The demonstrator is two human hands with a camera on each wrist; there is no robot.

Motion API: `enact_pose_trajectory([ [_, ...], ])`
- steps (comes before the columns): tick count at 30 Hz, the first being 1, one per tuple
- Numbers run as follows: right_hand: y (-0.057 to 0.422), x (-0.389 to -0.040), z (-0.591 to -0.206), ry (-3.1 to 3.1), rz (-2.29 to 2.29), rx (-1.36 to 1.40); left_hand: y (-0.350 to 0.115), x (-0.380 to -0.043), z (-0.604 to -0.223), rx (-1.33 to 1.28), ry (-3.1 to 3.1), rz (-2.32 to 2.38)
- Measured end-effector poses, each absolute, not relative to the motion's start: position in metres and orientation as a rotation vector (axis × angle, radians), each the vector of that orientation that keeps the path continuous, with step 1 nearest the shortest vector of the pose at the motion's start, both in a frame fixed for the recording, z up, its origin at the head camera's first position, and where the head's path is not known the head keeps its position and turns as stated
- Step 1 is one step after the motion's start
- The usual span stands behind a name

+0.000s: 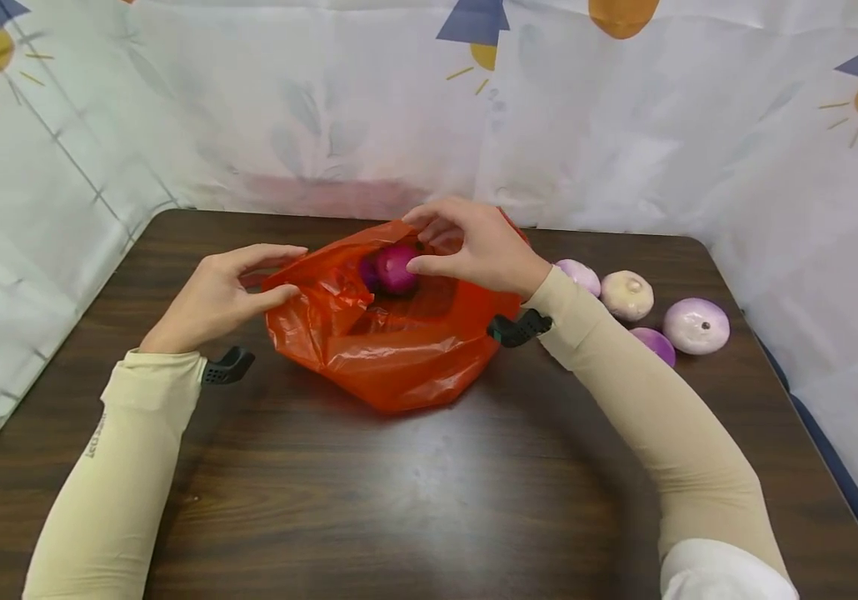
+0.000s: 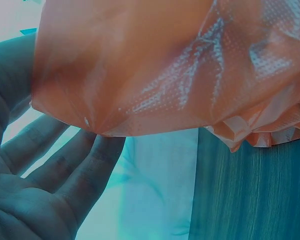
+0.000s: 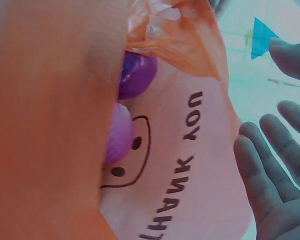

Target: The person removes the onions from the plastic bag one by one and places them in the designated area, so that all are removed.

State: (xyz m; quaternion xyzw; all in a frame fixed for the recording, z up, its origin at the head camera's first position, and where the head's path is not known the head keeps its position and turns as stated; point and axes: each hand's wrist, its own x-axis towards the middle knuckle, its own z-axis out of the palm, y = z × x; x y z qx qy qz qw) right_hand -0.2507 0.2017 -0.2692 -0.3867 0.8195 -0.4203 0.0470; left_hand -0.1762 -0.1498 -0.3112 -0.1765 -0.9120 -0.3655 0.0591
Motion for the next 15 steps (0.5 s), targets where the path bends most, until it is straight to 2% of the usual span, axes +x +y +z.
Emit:
enact_pose_trajectory([
  [9, 0.198, -0.252, -0.243, 2.567, -1.176, -1.277, -0.149, -0.178, -0.308, -0.551, -2.766, -1.110],
  [15, 0.184, -0.254, -0.250, 2.515, -1.199, -1.283, -0.149, -0.177, -0.311, -0.538, -2.757, -1.157],
])
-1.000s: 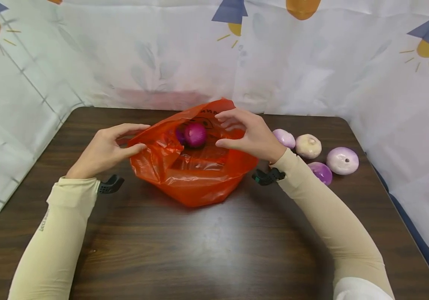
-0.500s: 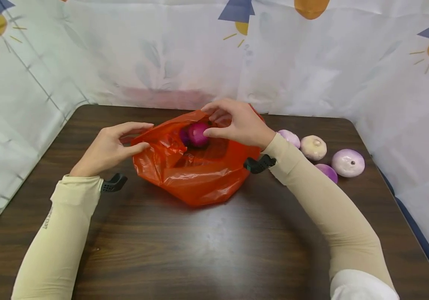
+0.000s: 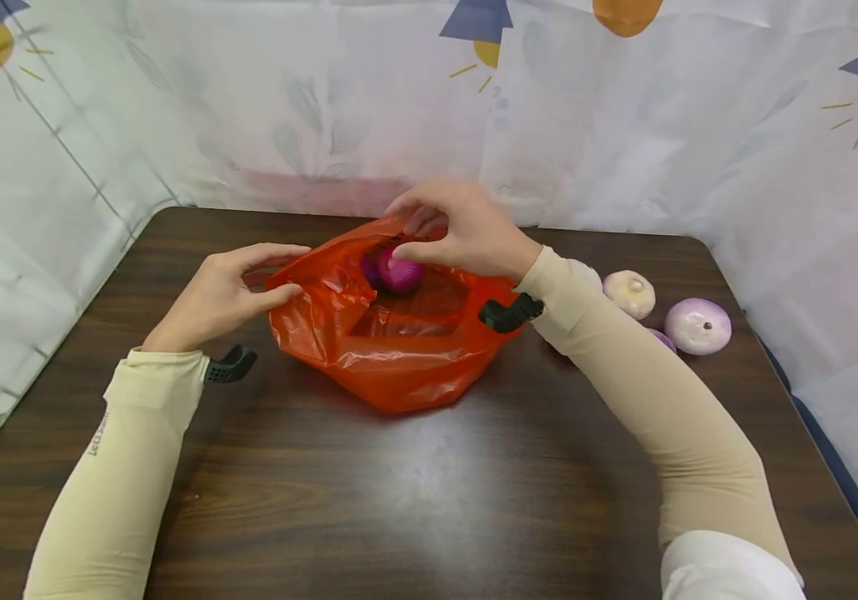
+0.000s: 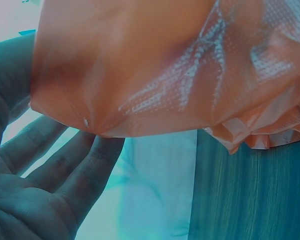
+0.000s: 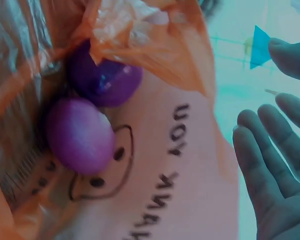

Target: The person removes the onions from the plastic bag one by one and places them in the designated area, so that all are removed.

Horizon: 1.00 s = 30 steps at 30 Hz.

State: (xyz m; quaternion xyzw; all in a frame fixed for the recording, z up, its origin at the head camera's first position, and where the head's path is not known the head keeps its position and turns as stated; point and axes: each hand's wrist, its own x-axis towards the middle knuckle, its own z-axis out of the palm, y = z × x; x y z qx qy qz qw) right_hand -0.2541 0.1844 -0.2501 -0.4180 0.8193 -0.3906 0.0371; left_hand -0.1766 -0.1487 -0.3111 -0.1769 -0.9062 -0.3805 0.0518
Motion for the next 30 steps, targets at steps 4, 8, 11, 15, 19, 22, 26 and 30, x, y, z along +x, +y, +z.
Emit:
enact_pose_trajectory([
  [4, 0.175, -0.255, -0.264, 2.440, -1.220, -1.300, -0.150, -0.177, -0.313, -0.539, -2.752, -1.160],
  [8, 0.167, -0.259, -0.276, 2.393, -1.216, -1.273, -0.150, -0.178, -0.312, -0.532, -2.750, -1.167],
  [11, 0.161, -0.262, -0.284, 2.383, -1.193, -1.258, -0.151, -0.178, -0.311, -0.526, -2.758, -1.165],
  [15, 0.153, -0.267, -0.291, 2.390, -1.138, -1.246, -0.152, -0.178, -0.312, -0.524, -2.770, -1.162],
  [19, 0.144, -0.272, -0.296, 2.388, -1.099, -1.237, -0.153, -0.178, -0.313, -0.527, -2.767, -1.164],
  [22, 0.137, -0.276, -0.301, 2.381, -1.074, -1.234, -0.154, -0.178, -0.313, -0.526, -2.766, -1.157],
  [26, 0.129, -0.281, -0.306, 2.382, -1.035, -1.220, -0.154, -0.178, -0.313, -0.524, -2.770, -1.154],
  [30, 0.121, -0.285, -0.310, 2.402, -0.994, -1.204, -0.154, -0.179, -0.313, -0.526, -2.769, -1.174],
])
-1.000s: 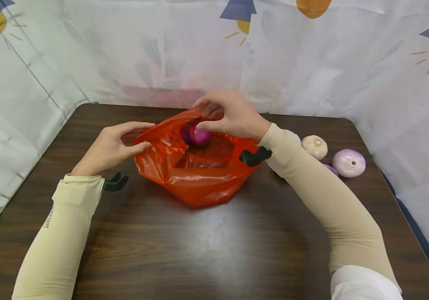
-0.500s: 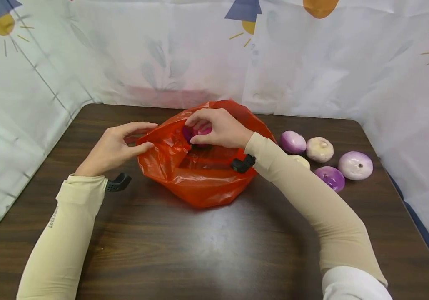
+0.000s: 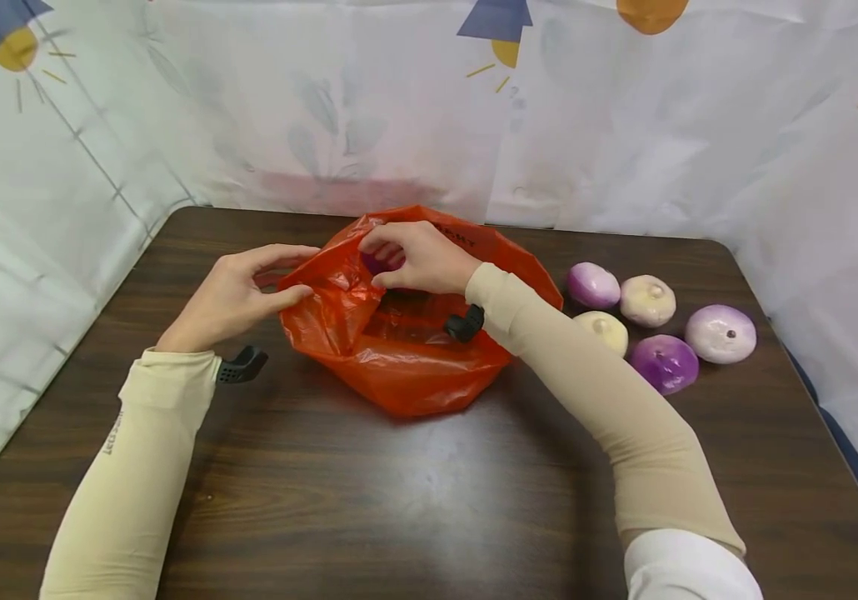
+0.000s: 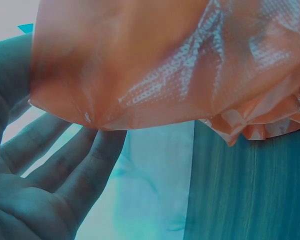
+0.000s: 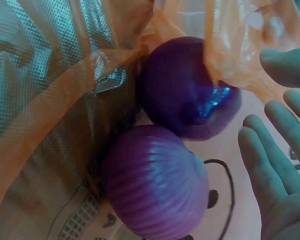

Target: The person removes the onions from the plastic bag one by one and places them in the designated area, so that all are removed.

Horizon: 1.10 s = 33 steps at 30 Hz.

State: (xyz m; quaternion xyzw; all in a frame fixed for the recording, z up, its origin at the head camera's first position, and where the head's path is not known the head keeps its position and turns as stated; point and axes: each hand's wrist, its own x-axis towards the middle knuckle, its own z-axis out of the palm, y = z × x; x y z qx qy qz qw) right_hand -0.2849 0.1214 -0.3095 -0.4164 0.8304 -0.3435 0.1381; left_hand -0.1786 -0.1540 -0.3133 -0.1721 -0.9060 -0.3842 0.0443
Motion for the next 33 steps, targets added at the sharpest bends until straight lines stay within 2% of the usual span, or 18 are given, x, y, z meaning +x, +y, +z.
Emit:
enact_pose_trajectory([
  [9, 0.111, -0.291, -0.317, 2.459, -0.905, -1.180, -0.151, -0.180, -0.313, -0.538, -2.760, -1.188],
  [27, 0.111, -0.293, -0.326, 2.362, -1.032, -1.047, -0.153, -0.179, -0.312, -0.506, -2.767, -1.182],
  [33, 0.106, -0.295, -0.331, 2.388, -1.003, -1.081, -0.154, -0.179, -0.312, -0.494, -2.769, -1.188],
])
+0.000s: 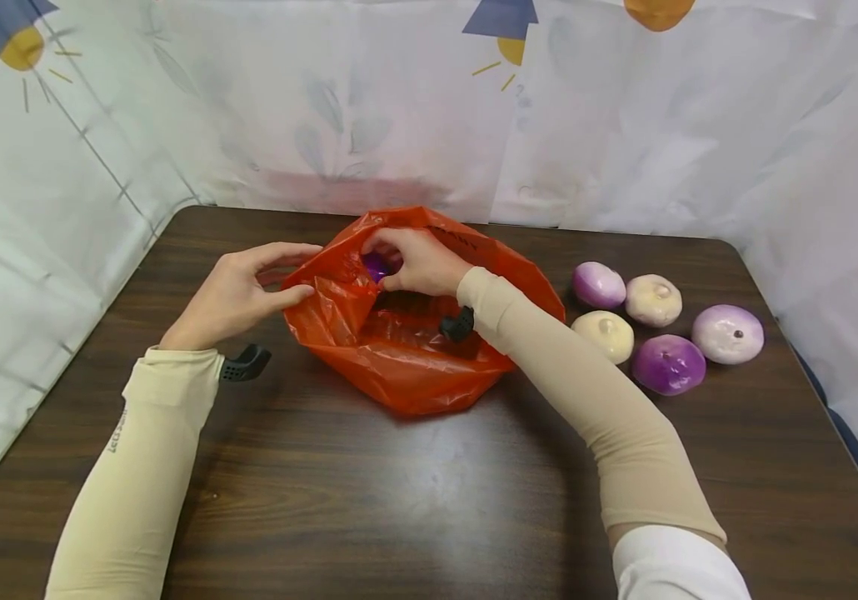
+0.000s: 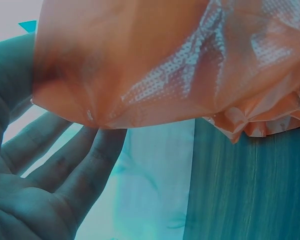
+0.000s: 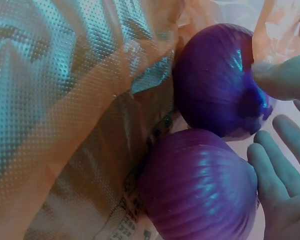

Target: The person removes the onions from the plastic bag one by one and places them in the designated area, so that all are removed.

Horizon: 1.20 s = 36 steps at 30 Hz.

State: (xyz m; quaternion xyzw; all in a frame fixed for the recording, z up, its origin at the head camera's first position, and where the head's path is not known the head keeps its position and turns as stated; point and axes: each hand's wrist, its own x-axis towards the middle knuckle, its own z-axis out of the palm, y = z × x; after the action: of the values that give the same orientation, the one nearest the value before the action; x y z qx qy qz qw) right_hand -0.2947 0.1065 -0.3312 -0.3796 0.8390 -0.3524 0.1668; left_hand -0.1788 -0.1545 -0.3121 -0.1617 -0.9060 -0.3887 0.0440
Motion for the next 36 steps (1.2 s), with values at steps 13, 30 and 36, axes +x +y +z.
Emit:
enact_pose_trajectory([
  [13, 0.106, -0.297, -0.335, 2.425, -0.936, -1.007, -0.156, -0.178, -0.312, -0.492, -2.772, -1.174],
  [30, 0.107, -0.292, -0.334, 2.389, -0.902, -1.081, -0.156, -0.178, -0.311, -0.491, -2.779, -1.154],
  [36, 0.119, -0.289, -0.330, 2.378, -0.864, -1.070, -0.155, -0.177, -0.311, -0.487, -2.790, -1.144],
])
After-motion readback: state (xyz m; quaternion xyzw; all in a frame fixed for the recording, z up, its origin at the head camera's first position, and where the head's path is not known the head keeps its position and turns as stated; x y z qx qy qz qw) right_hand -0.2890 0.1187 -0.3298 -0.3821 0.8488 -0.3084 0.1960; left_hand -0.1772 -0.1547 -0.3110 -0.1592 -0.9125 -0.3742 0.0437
